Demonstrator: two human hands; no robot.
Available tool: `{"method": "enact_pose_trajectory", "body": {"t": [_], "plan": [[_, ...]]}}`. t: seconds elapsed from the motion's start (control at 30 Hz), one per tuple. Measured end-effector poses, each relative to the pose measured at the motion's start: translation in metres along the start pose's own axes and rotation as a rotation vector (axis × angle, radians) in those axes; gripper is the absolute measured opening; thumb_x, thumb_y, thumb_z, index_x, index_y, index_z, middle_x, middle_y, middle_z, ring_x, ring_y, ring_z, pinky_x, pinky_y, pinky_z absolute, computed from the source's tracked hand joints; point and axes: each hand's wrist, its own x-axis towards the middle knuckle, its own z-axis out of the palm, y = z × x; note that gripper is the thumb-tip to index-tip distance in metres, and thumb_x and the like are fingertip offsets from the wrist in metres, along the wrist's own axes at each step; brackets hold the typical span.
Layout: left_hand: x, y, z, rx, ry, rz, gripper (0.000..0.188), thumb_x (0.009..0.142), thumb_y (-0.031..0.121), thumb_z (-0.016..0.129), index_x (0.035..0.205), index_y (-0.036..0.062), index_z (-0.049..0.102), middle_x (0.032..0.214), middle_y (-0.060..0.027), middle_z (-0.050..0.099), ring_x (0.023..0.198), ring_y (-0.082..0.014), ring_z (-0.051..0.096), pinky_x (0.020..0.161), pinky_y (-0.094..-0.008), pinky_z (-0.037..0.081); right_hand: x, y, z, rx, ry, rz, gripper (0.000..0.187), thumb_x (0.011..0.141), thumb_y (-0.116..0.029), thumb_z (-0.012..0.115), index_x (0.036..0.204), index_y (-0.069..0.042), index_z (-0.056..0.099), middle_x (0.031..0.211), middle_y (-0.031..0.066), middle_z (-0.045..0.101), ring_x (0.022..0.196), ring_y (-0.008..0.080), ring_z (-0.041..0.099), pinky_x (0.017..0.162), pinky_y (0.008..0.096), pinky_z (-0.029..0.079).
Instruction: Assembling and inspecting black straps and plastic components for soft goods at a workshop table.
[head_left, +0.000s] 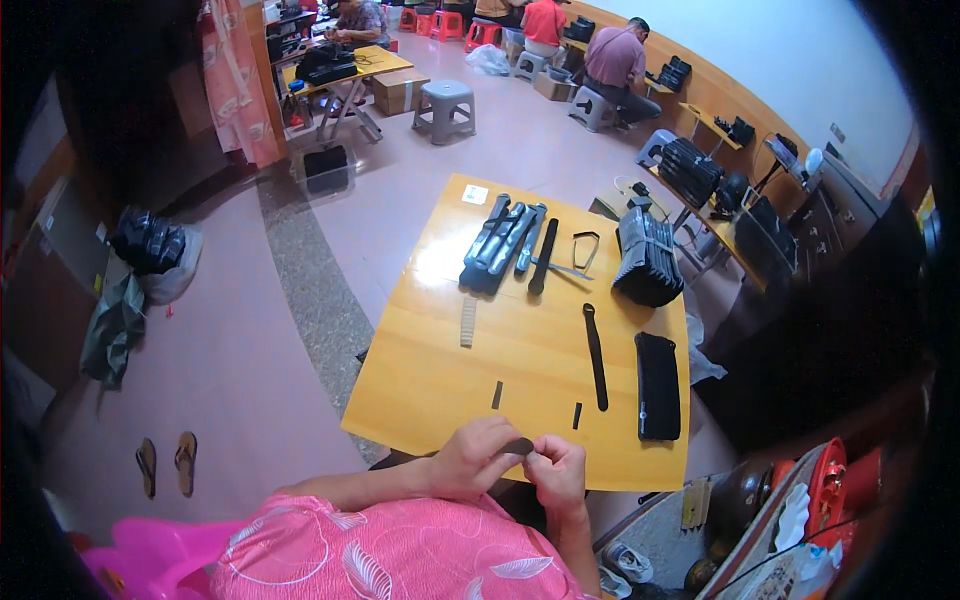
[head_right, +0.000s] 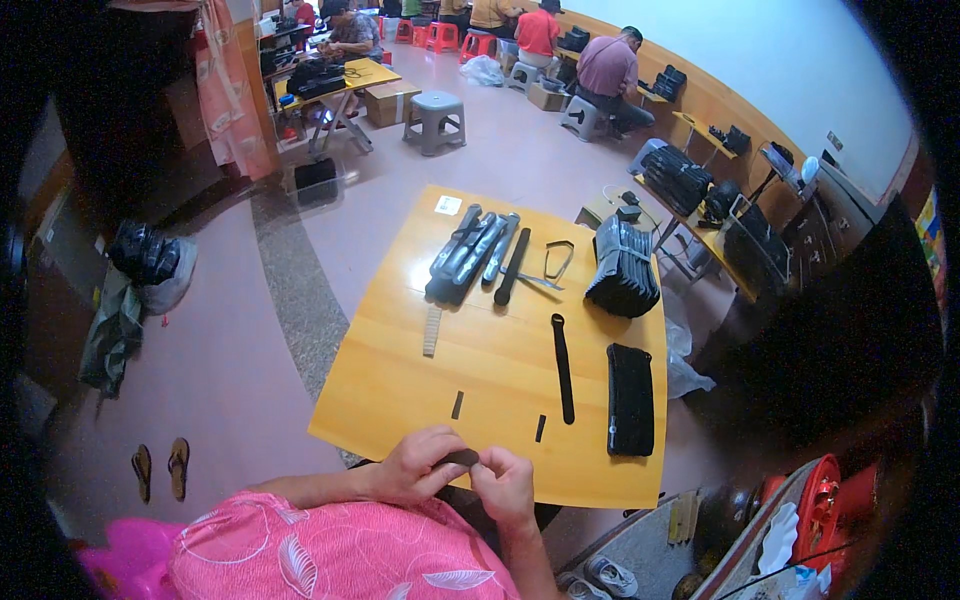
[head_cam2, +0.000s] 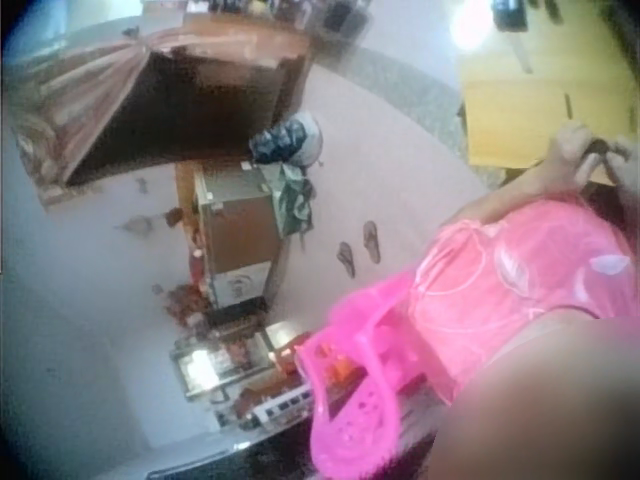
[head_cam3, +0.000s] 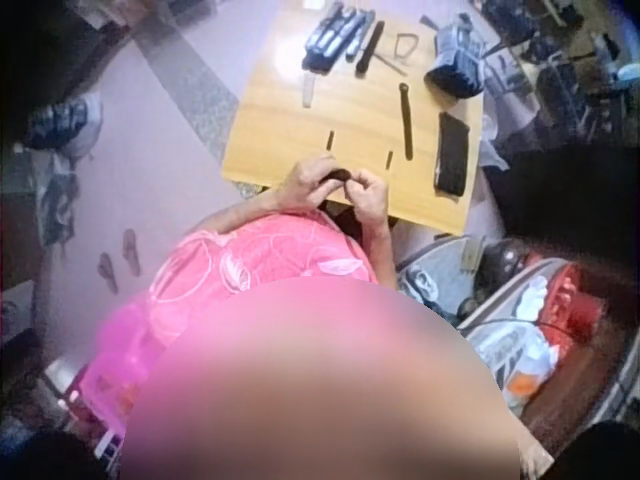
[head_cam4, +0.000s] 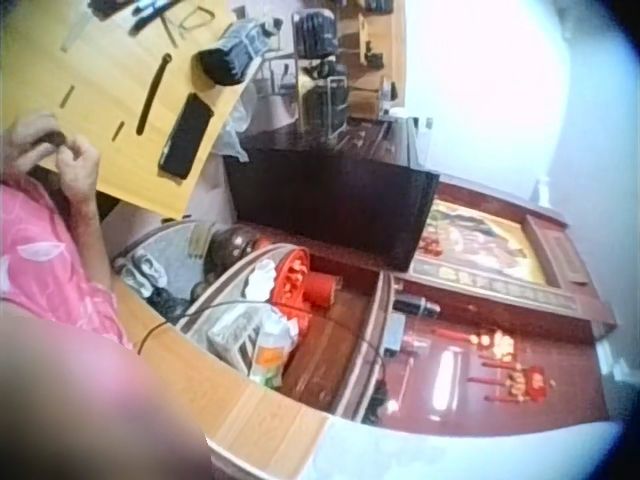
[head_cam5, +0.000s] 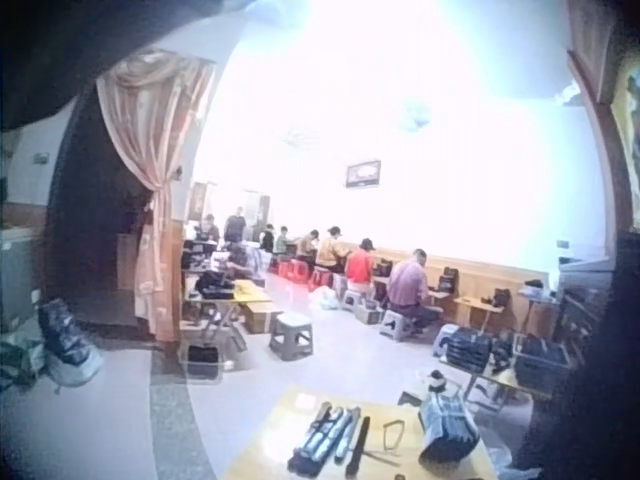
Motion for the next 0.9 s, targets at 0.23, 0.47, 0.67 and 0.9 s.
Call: {"method": "enact_pose_trajectory", "body": {"t": [0.23, 0.47, 0.67, 0.9], "plan": [[-0.007, -0.005, 0.01, -0.711, -0.078, -0.677, 0.016, 0.091, 0.01, 0.054, 0.1, -0.0017, 0.058, 0.086, -0.0103, 0.059, 0.077, -0.0186, 0.056, 0.07, -0.0321, 0.046, 0.001, 0.012, 0.009, 0.367, -0.028, 0.003, 0.009, 0.084, -0.005, 0.06, 0.076, -0.001, 0.06, 0.062, -0.0015, 0.054, 0.051, 0.0053, 0.045, 0.046, 0.0203, 0.034], [-0.008, -0.001, 0.01, -0.275, -0.027, -0.374, 0.02, 0.093, 0.016, 0.053, 0.101, -0.0007, 0.06, 0.085, -0.0068, 0.06, 0.08, -0.0162, 0.057, 0.071, -0.031, 0.047, 0.002, -0.003, 0.003, 0.284, -0.048, 0.099, 0.017, 0.088, -0.012, 0.058, 0.075, -0.002, 0.061, 0.062, -0.0006, 0.056, 0.051, 0.0043, 0.045, 0.046, 0.0197, 0.033], [-0.003, -0.001, 0.002, -0.621, -0.056, -0.586, 0.019, 0.094, 0.018, 0.053, 0.099, 0.0012, 0.06, 0.083, -0.0041, 0.06, 0.074, -0.0131, 0.056, 0.067, -0.0287, 0.047, 0.01, -0.003, 0.013, 0.21, -0.054, 0.021, 0.023, 0.089, -0.015, 0.06, 0.07, -0.003, 0.059, 0.06, -0.0013, 0.054, 0.052, 0.0043, 0.044, 0.046, 0.0204, 0.032], [0.042, -0.106, -0.123, -0.849, 0.902, -0.66, 0.023, 0.094, 0.017, 0.041, 0.086, -0.0016, 0.052, 0.071, -0.0077, 0.052, 0.059, -0.0161, 0.049, 0.057, -0.0287, 0.045, -0.028, -0.039, -0.001, -0.135, 0.154, -0.265, 0.024, 0.075, 0.0, 0.06, 0.054, -0.002, 0.048, 0.052, 0.0006, 0.047, 0.046, 0.0112, 0.043, 0.044, 0.0279, 0.034]]}}
